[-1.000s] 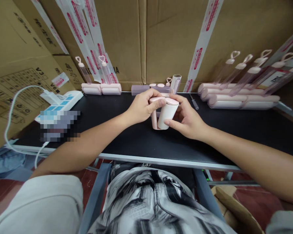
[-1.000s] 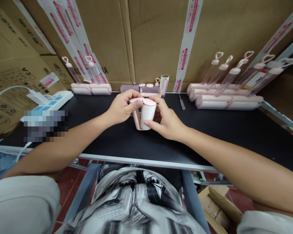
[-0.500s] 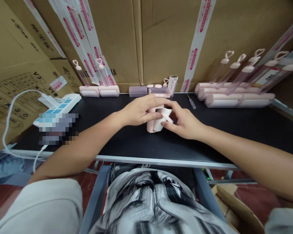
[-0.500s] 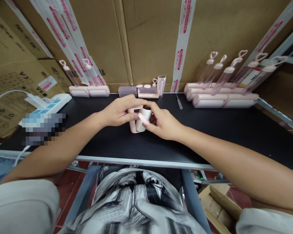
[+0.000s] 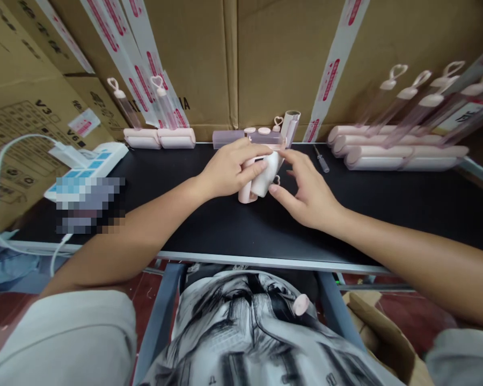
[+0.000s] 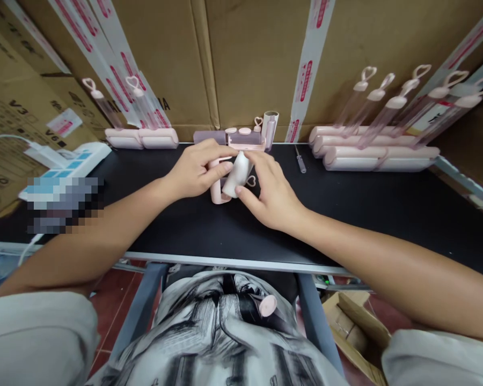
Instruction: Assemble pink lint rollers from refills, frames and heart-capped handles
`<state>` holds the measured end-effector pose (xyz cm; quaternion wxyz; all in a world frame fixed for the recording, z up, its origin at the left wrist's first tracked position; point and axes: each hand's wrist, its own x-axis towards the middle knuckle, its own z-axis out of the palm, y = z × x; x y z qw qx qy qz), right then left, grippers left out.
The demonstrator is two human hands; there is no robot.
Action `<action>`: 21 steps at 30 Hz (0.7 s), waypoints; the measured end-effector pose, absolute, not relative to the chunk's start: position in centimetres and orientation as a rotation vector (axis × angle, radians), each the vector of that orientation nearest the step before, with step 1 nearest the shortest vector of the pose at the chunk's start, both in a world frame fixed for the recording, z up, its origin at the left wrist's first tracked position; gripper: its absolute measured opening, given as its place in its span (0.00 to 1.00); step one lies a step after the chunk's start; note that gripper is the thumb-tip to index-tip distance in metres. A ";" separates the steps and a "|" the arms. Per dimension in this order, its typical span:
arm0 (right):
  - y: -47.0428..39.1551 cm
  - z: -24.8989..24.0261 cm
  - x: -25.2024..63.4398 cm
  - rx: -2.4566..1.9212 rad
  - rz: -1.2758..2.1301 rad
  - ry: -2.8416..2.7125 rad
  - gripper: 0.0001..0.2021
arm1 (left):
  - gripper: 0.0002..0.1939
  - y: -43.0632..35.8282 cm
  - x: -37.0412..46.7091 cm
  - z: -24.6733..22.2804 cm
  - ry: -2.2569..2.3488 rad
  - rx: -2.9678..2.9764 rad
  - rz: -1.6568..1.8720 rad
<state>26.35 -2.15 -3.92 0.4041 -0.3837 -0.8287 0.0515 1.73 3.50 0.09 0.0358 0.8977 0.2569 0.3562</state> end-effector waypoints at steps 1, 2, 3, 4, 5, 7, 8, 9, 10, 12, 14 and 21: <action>-1.7 -4.1 26.2 -0.975 0.126 -2.110 0.33 | 0.21 3.6 1.8 0.1 0.798 2.737 1.087; -1.2 -4.4 26.0 -0.984 0.125 -2.124 0.32 | 0.20 3.6 1.9 0.1 0.814 2.710 1.081; -0.7 -4.8 25.9 -0.988 0.131 -2.137 0.30 | 0.19 3.7 2.1 0.1 0.834 2.678 1.073; -0.1 -5.2 25.7 -0.984 0.149 -2.149 0.27 | 0.19 3.8 2.2 0.1 0.856 2.643 1.062; 0.3 -5.6 25.6 -0.970 0.177 -2.162 0.24 | 0.18 3.9 2.4 0.0 0.875 2.611 1.045; 0.9 -6.1 25.5 -0.928 0.239 -2.180 0.18 | 0.18 4.0 2.6 -0.3 0.896 2.567 0.998; 1.0 -6.2 25.4 -0.911 0.260 -2.182 0.17 | 0.18 4.0 2.6 -0.4 0.906 2.554 0.969; 1.0 -6.3 25.4 -0.902 0.272 -2.181 0.16 | 0.18 4.0 2.6 -0.5 0.920 2.543 0.940; 0.9 -6.2 25.4 -0.899 0.280 -2.178 0.15 | 0.17 4.0 2.6 -0.5 0.940 2.531 0.911; 0.7 -6.0 25.4 -0.905 0.293 -2.174 0.16 | 0.18 4.0 2.6 -0.4 0.994 2.499 0.868; 0.5 -5.8 25.4 -0.908 0.313 -2.173 0.16 | 0.19 3.9 2.6 -0.2 1.048 2.469 0.823; 0.6 -5.8 25.6 -0.954 0.384 -2.129 0.16 | 0.23 4.0 2.4 0.5 1.137 2.382 0.651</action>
